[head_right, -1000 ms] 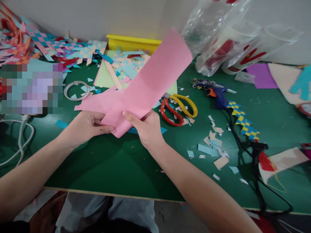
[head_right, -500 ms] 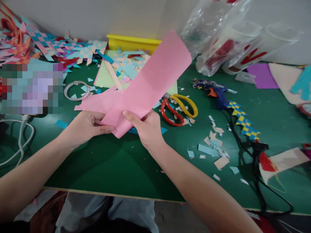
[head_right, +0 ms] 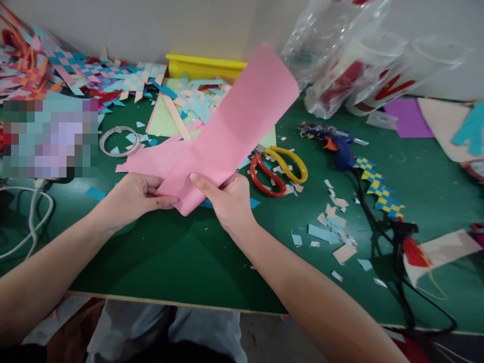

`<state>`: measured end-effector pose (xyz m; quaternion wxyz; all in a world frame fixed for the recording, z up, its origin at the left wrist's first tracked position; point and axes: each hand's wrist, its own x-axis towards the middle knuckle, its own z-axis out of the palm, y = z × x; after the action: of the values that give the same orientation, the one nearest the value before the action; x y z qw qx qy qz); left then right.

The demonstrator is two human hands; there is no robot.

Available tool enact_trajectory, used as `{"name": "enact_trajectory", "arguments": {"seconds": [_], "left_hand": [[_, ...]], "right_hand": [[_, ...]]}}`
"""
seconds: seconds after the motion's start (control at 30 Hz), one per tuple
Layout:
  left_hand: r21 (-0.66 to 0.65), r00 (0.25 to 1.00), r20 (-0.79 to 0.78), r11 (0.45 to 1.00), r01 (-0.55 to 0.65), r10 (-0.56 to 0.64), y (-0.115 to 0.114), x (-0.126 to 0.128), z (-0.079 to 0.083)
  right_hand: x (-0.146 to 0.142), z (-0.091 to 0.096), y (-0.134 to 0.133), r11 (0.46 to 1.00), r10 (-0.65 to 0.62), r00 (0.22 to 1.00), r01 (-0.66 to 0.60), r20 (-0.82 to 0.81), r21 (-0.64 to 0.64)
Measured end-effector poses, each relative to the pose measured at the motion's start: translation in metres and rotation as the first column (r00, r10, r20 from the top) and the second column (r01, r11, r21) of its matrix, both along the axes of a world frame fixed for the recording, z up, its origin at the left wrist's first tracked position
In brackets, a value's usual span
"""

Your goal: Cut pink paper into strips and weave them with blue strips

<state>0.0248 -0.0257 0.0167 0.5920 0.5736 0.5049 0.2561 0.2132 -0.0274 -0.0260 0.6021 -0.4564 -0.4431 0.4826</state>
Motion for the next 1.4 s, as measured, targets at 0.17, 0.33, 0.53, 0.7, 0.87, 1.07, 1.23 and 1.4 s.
{"name": "enact_trajectory", "arguments": {"seconds": [0.17,0.33,0.53,0.7,0.87,1.07,1.23,1.4], "left_hand": [[0.005,0.999,-0.038,1.000,0.007,-0.007,0.001,0.000,-0.001],[-0.037,0.997,0.015,0.997,-0.070,0.071,0.001,0.001,0.002],[0.038,0.976,0.072,0.977,-0.209,0.206,0.001,0.001,0.005],[0.016,0.960,0.173,0.974,-0.225,0.219,0.000,0.002,0.005],[-0.008,0.952,0.198,0.971,-0.238,0.234,0.003,0.002,0.003],[-0.038,0.943,0.174,0.959,-0.282,0.284,0.006,-0.001,0.003],[-0.067,0.938,0.199,0.959,-0.276,0.284,0.007,-0.002,0.003],[-0.059,0.937,0.192,0.956,-0.287,0.293,0.006,-0.001,0.003]], "right_hand": [[0.001,0.004,-0.002,0.998,-0.058,0.987,0.056,0.147,0.014],[0.001,0.018,-0.008,0.998,0.014,0.971,0.000,0.239,-0.058],[-0.004,0.029,-0.014,0.940,0.306,0.909,-0.242,0.283,-0.239],[-0.005,0.027,-0.014,0.936,0.325,0.897,-0.258,0.300,-0.241],[-0.003,0.024,-0.010,0.923,0.357,0.911,-0.309,0.207,-0.230],[-0.003,0.028,-0.011,0.910,0.404,0.885,-0.365,0.230,-0.197],[-0.002,0.029,-0.012,0.915,0.399,0.873,-0.358,0.280,-0.187],[0.001,0.028,-0.011,0.893,0.448,0.837,-0.407,0.314,-0.192]]}}
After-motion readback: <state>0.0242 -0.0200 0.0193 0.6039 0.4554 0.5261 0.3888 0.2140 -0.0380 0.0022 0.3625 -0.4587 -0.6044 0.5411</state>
